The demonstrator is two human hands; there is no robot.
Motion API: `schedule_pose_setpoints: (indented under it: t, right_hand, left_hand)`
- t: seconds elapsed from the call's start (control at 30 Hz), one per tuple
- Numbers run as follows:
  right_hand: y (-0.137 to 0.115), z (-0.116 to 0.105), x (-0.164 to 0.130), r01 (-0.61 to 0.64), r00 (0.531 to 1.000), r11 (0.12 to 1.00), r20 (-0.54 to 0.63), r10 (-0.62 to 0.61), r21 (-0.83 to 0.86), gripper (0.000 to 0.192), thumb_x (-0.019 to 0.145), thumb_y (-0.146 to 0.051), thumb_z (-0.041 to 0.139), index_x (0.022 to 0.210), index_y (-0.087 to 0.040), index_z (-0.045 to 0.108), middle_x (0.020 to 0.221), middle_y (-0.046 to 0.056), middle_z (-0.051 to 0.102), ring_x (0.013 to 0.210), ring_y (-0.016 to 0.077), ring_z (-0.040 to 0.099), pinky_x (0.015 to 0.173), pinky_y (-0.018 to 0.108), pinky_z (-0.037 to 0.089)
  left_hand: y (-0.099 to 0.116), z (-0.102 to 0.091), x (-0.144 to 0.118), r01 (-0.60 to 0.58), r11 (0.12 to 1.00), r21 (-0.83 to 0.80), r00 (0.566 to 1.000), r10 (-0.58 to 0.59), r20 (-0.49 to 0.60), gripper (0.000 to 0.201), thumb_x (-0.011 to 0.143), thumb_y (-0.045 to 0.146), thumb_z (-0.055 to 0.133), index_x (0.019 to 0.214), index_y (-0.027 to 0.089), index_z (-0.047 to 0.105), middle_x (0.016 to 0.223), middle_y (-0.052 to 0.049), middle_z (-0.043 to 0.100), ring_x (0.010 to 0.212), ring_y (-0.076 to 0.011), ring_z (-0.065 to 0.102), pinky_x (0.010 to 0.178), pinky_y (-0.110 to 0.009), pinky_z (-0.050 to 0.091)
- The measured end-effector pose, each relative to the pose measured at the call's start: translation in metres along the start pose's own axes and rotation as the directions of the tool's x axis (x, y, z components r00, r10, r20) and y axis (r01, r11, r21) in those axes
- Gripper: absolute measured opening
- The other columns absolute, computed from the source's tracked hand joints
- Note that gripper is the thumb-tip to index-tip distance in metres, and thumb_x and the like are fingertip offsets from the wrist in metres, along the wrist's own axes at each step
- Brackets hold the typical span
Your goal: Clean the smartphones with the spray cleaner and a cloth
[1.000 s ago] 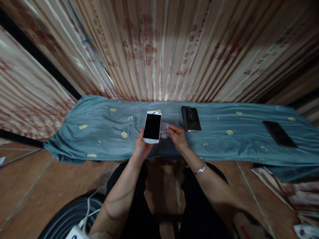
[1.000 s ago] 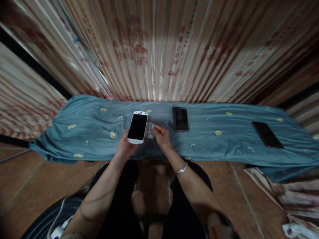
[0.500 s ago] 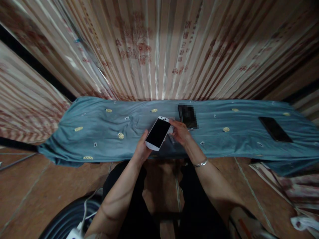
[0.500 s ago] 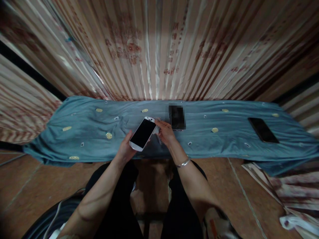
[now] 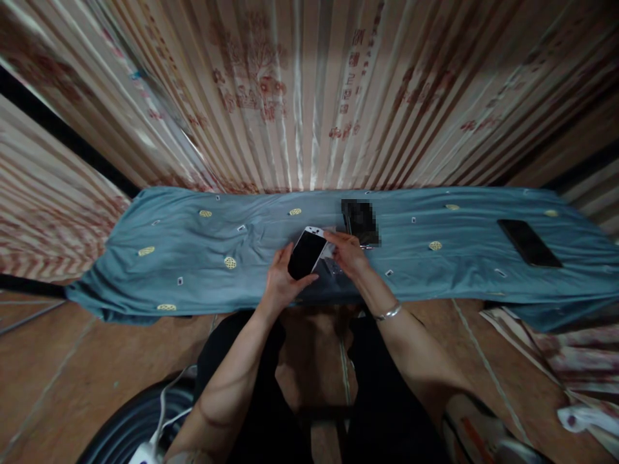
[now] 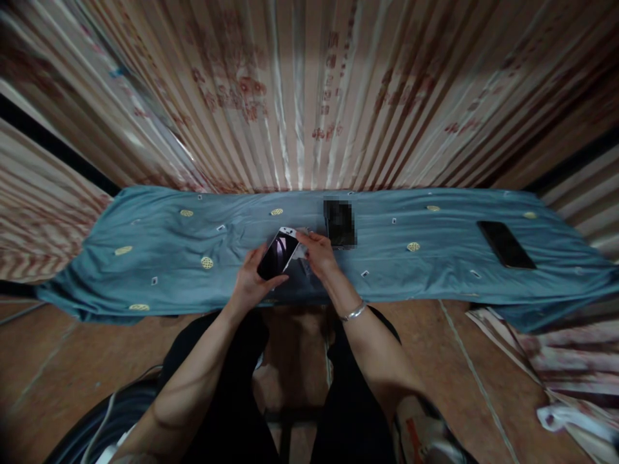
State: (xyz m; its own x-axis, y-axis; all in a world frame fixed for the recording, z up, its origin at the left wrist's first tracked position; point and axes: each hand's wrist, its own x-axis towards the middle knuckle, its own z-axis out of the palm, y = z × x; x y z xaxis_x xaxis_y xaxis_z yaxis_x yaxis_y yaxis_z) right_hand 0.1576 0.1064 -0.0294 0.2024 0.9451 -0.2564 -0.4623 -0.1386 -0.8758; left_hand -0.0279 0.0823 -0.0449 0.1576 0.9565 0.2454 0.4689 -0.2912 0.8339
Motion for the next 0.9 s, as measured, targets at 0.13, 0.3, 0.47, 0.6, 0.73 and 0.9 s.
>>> schedule_pose_setpoints:
  t: [0.13,0.3,0.47,0.6,0.73,0.9]
  right_hand:
    - [0.003,0.007,-0.002,0.039,0.999,0.999,-0.015,-0.039,-0.035,0.031,0.056,-0.042,0.092,0.072,-0.019,0.077,0.059,-0.002,0.069,0.052,0.0129,0.058,0.048,0.025,0.043]
    - [0.008,0.011,-0.007,0.223,0.974,0.950,0.093,-0.207,-0.221,0.038,0.074,-0.056,0.076,0.089,-0.021,0.079,0.076,0.001,0.075,0.070,0.0176,0.067,0.067,0.030,0.055]
    - [0.014,0.012,-0.022,0.488,0.867,0.600,0.271,-0.418,-0.634,0.044,0.097,-0.044,0.048,0.130,-0.023,0.068,0.115,0.007,0.077,0.113,0.0270,0.069,0.098,0.041,0.055]
    - [0.020,0.016,-0.036,0.597,0.783,0.362,0.423,-0.456,-0.716,0.052,0.102,-0.033,0.035,0.152,-0.021,0.048,0.150,0.008,0.058,0.138,0.0244,0.056,0.116,0.043,0.046]
    - [0.025,0.016,-0.043,0.674,0.721,0.234,0.554,-0.416,-0.701,0.055,0.102,-0.024,0.033,0.156,-0.017,0.042,0.155,0.009,0.052,0.143,0.0219,0.050,0.121,0.042,0.041]
    - [0.024,0.015,-0.051,0.709,0.699,0.231,0.624,-0.348,-0.666,0.054,0.100,-0.022,0.035,0.153,-0.016,0.046,0.155,0.010,0.052,0.145,0.0222,0.049,0.123,0.044,0.039]
  left_hand:
    - [-0.005,0.003,0.000,-0.029,0.992,0.121,0.999,0.026,0.030,0.089,0.063,0.042,0.087,0.142,0.016,0.054,0.136,-0.016,0.062,0.127,-0.0346,0.060,0.111,-0.049,0.047]
    - [-0.010,0.005,0.000,0.066,0.995,0.074,0.997,-0.068,0.024,0.087,0.065,0.042,0.085,0.141,0.011,0.054,0.134,-0.020,0.063,0.127,-0.0364,0.060,0.110,-0.051,0.047]
    - [-0.008,0.008,0.001,0.161,0.984,-0.074,0.987,-0.163,-0.015,0.086,0.060,0.041,0.088,0.135,0.010,0.059,0.125,-0.019,0.067,0.119,-0.0337,0.065,0.104,-0.047,0.050]
    - [-0.005,0.009,0.003,0.221,0.951,-0.218,0.973,-0.229,-0.011,0.066,0.060,0.041,0.088,0.119,0.016,0.069,0.106,-0.010,0.072,0.095,-0.0236,0.069,0.087,-0.036,0.055]
    - [-0.006,0.007,0.006,0.204,0.919,-0.338,0.976,-0.217,-0.002,0.047,0.061,0.039,0.085,0.102,0.018,0.074,0.094,-0.005,0.072,0.082,-0.0174,0.066,0.078,-0.030,0.053]
    - [-0.011,0.003,0.009,0.247,0.889,-0.386,0.957,-0.285,-0.045,0.044,0.057,0.034,0.084,0.097,0.019,0.074,0.082,-0.001,0.069,0.074,-0.0154,0.064,0.073,-0.027,0.052]
